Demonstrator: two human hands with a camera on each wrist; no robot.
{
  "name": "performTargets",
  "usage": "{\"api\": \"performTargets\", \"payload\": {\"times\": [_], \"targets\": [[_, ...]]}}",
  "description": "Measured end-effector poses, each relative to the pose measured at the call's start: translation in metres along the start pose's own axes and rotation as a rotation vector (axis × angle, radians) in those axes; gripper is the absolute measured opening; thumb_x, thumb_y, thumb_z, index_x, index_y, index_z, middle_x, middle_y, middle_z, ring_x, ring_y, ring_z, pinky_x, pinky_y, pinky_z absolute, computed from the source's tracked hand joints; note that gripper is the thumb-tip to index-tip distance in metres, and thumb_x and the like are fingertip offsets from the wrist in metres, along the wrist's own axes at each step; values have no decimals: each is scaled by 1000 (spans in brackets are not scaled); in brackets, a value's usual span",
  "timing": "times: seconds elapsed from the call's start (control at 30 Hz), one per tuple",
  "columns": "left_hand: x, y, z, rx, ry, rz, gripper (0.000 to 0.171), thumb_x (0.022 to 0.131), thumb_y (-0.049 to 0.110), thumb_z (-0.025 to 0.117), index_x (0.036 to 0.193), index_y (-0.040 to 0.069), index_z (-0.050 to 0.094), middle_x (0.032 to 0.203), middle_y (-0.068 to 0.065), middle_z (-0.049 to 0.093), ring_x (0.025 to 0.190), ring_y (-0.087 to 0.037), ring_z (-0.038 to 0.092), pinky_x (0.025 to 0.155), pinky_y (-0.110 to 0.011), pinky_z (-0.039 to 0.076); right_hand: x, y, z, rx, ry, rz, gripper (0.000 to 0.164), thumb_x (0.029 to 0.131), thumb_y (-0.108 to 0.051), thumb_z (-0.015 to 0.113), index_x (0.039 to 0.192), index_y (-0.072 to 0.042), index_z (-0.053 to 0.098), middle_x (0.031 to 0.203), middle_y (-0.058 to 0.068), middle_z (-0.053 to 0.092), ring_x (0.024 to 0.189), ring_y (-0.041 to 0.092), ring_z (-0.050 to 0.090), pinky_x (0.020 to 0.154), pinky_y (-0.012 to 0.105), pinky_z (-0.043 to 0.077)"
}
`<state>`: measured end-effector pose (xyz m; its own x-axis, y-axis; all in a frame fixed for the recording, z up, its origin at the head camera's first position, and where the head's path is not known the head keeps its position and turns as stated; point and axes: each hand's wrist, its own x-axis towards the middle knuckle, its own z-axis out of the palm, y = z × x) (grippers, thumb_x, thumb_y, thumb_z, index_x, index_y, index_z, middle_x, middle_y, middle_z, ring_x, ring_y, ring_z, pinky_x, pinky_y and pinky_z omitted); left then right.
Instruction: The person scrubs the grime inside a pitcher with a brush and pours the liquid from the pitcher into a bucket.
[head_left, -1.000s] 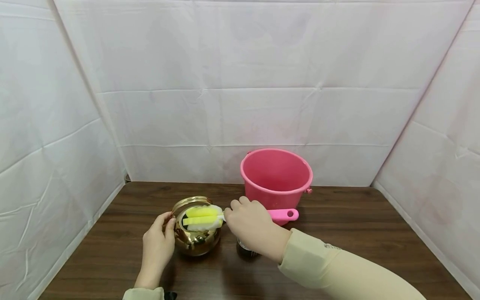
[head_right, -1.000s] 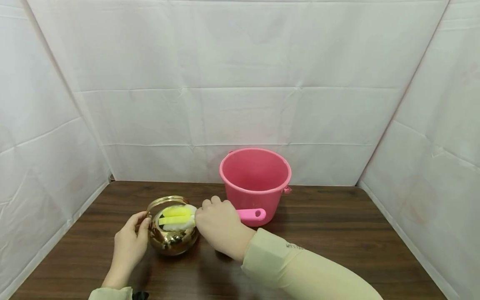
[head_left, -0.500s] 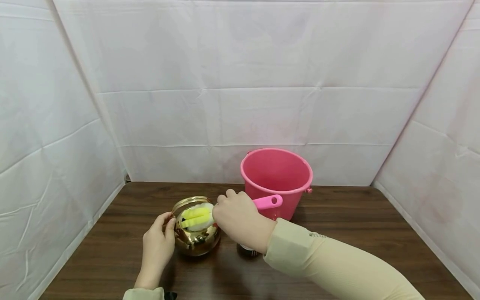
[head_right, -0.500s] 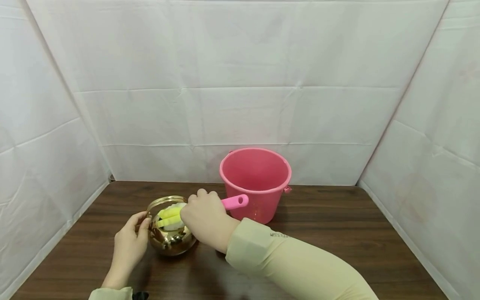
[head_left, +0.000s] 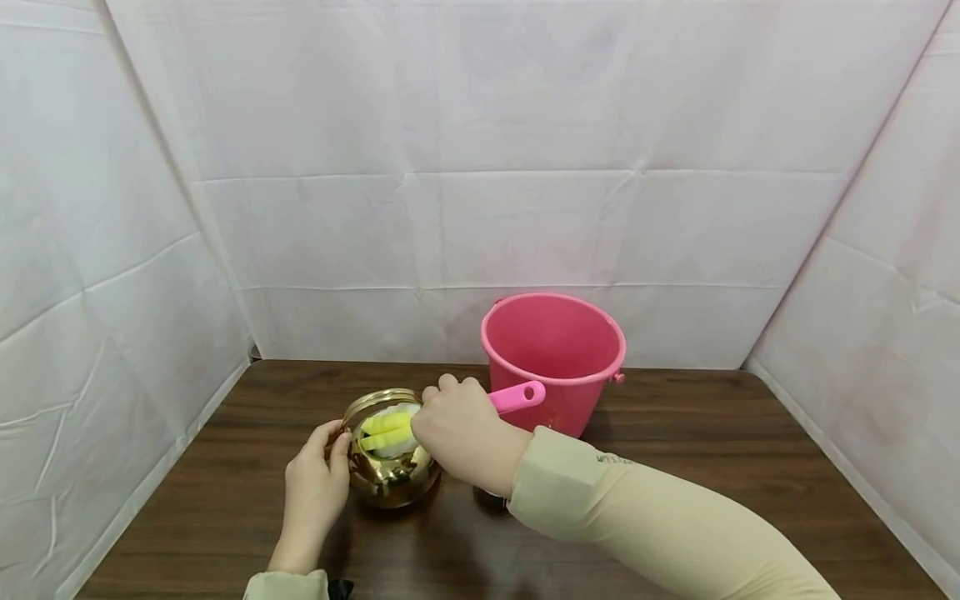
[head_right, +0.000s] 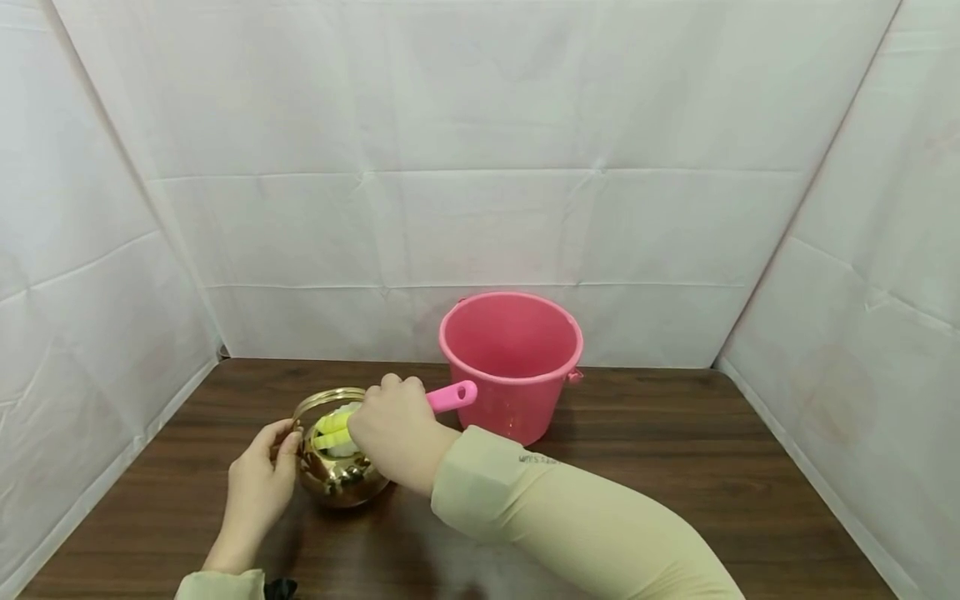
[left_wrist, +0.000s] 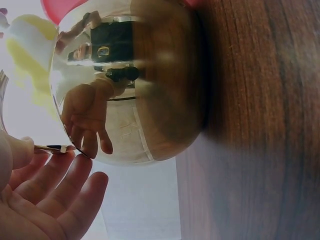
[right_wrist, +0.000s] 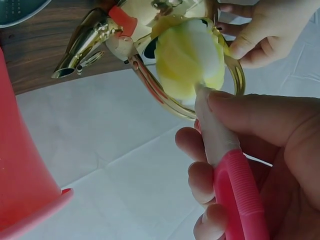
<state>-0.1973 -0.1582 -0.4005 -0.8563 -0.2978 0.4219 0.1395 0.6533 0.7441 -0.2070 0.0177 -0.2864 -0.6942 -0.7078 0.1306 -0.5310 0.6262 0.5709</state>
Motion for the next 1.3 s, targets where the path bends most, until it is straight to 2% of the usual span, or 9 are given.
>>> {"api": "performTargets", "payload": {"times": [0.53,0.83,1.07,1.3], "targets": [[0,-2,-2,4,-2,-3,27,98,12,51,119,-3,58,110,-24,66,98,-40,64,80,-52,50,11,-10,-4,-46,-58,-27,9,87,-22,65,88,-28,73,80,-6,62,69,15,51,55,28,43],[-2,-2,0,-3,8,4,26,97,12,52,117,-3,60,108,-24,67,96,-39,64,78,-51,51,17,-18,3,-60,-54,-38,9,87,-26,65,91,-30,73,85,-6,66,73,14,53,56,29,44],[-3,0,2,-8,13,16,26,97,11,53,117,-3,60,107,-24,67,94,-38,65,75,-50,52,20,-23,13,-33,-18,-38,9,88,-27,64,96,-22,67,85,-7,69,73,13,55,57,27,46],[-6,2,2,-13,25,26,24,96,10,54,115,-3,60,105,-23,68,92,-38,66,74,-50,52,20,-25,23,-37,-5,-45,8,89,-24,62,94,-22,68,84,-5,65,73,13,55,56,27,46]]}}
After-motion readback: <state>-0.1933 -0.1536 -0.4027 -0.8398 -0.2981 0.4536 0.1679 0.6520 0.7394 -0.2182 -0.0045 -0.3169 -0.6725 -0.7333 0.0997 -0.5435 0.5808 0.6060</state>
